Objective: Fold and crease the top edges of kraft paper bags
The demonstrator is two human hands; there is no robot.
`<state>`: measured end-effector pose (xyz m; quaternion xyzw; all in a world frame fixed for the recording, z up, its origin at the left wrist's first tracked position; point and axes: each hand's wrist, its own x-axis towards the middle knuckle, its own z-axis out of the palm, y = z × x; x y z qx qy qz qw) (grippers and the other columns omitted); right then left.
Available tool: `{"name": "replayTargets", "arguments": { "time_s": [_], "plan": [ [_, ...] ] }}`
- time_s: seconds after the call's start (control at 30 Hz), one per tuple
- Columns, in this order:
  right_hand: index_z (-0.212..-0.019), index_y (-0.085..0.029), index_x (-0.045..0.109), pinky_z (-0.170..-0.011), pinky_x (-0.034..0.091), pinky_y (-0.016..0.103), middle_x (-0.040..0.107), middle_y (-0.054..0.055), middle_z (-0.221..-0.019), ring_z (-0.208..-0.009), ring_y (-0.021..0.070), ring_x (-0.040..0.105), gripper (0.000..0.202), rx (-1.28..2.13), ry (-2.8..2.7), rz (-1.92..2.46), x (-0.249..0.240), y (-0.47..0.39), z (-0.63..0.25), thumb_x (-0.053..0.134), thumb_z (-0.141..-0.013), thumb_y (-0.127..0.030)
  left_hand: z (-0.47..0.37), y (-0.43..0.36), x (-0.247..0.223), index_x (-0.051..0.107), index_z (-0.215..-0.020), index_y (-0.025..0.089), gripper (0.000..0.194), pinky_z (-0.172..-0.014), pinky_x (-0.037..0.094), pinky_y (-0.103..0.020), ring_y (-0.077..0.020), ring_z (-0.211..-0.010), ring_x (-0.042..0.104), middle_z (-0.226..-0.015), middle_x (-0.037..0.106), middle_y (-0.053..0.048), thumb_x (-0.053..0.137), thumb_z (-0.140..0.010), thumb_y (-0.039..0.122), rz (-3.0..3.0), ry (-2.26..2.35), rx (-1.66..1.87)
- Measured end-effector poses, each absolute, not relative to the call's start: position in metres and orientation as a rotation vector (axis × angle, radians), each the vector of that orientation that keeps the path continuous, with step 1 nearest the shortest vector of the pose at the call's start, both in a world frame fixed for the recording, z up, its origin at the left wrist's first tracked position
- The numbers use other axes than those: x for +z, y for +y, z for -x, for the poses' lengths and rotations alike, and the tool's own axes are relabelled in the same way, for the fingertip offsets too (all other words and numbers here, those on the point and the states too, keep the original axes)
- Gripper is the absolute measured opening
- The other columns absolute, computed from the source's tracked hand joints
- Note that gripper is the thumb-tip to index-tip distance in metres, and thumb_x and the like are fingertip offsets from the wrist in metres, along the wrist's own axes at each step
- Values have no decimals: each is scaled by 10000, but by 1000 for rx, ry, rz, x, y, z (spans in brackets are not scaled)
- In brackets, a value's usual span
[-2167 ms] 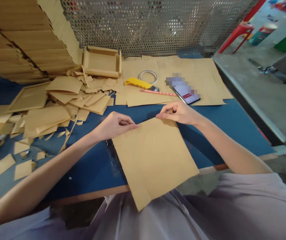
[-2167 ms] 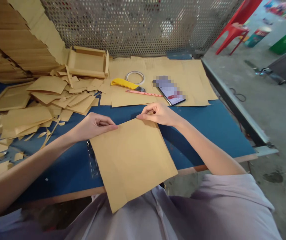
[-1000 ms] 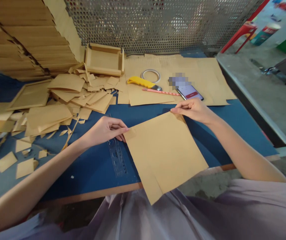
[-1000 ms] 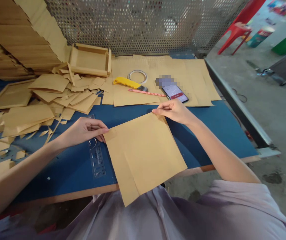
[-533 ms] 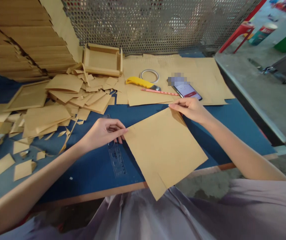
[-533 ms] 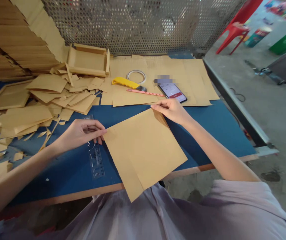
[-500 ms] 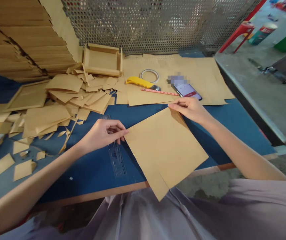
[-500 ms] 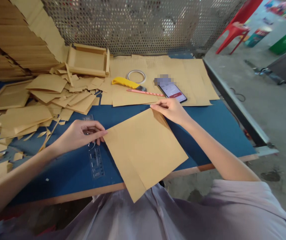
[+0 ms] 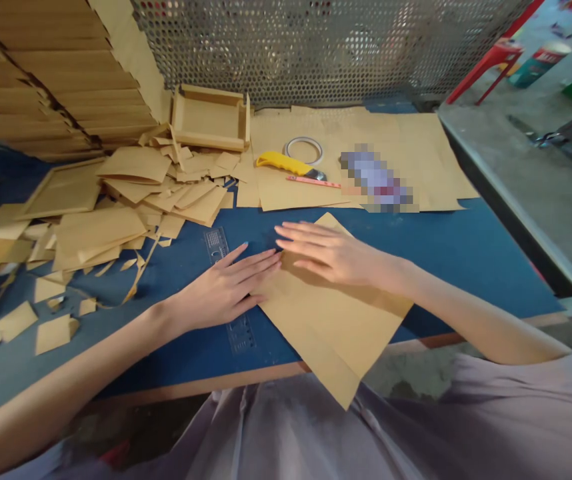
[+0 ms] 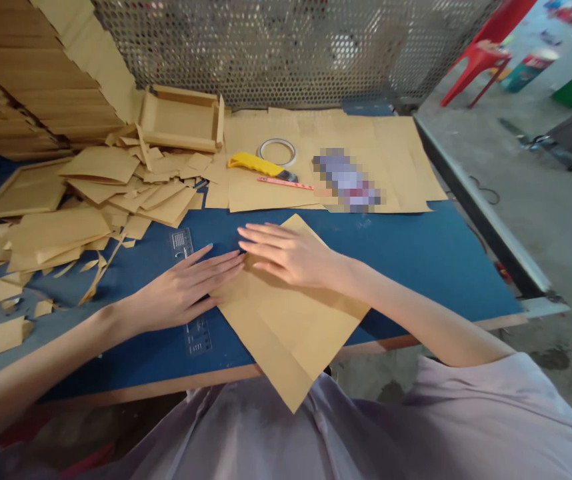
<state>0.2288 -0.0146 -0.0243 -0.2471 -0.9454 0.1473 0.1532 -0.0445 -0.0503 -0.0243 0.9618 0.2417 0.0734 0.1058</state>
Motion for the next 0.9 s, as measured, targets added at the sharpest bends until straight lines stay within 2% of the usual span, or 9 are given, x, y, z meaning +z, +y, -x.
{"name": "replayTargets", "arguments": {
  "time_s": [0.13, 0.2, 0.37, 0.6, 0.7, 0.8, 0.9],
  "plan": [
    [-1557, -157, 171, -1235, 203, 472, 271, 102, -1591, -1486, 215, 233, 629, 434, -2820, 652, -39, -20, -221, 395, -1016, -385, 46, -55, -27, 133, -1559, 145, 658, -1226, 74, -489, -248, -1472, 249, -1576, 265, -153, 398, -1015, 406, -2859, 708, 118],
    [-1562, -139, 104, -1238, 180, 477, 224, 112, -1601, -1493, 218, 208, 666, 415, -2842, 638, -43, -19, -222, 385, -1017, -401, 46, -56, -26, 89, -1563, 135, 695, -1226, 46, -484, -249, -1479, 226, -1586, 236, -153, 398, -1011, 422, -2872, 705, 108],
    [-1556, -161, 154, -1233, 211, 440, 240, 91, -1596, -1490, 192, 204, 589, 358, -2833, 675, -45, -12, -234, 336, -1034, -366, 48, -57, -22, 98, -1561, 134, 658, -1230, 38, -474, -234, -1465, 271, -1576, 279, -139, 371, -1026, 406, -2926, 708, 117],
    [-1557, -187, 133, -1219, 219, 483, 239, 77, -1591, -1487, 197, 204, 591, 292, -2797, 829, -47, 0, -255, 330, -1031, -370, 53, -69, -21, 141, -1555, 109, 641, -1237, -3, -437, -221, -1471, 255, -1578, 285, -122, 373, -1029, 394, -2967, 761, 119],
    [-1546, -147, 197, -1224, 210, 464, 255, 85, -1587, -1487, 189, 205, 579, 272, -2798, 845, -47, -2, -253, 318, -1031, -380, 56, -69, -21, 162, -1548, 95, 645, -1236, 52, -468, -232, -1472, 254, -1580, 282, -134, 391, -1024, 393, -2940, 731, 114],
    [-1536, -131, 244, -1226, 216, 448, 274, 88, -1583, -1483, 184, 229, 581, 275, -2757, 934, -45, -6, -251, 319, -1026, -400, 65, -62, -16, 236, -1529, 104, 602, -1222, 208, -453, -222, -1456, 299, -1557, 340, -138, 417, -1021, 372, -2881, 707, 200],
    [-1513, -71, 300, -1226, 233, 425, 301, 118, -1571, -1477, 202, 258, 601, 253, -2674, 1093, -44, -8, -252, 329, -1020, -413, 81, -53, -8, 284, -1522, 162, 528, -1181, 340, -428, -218, -1439, 337, -1524, 410, -116, 403, -1007, 166, -2914, 767, 272]
  ]
}}
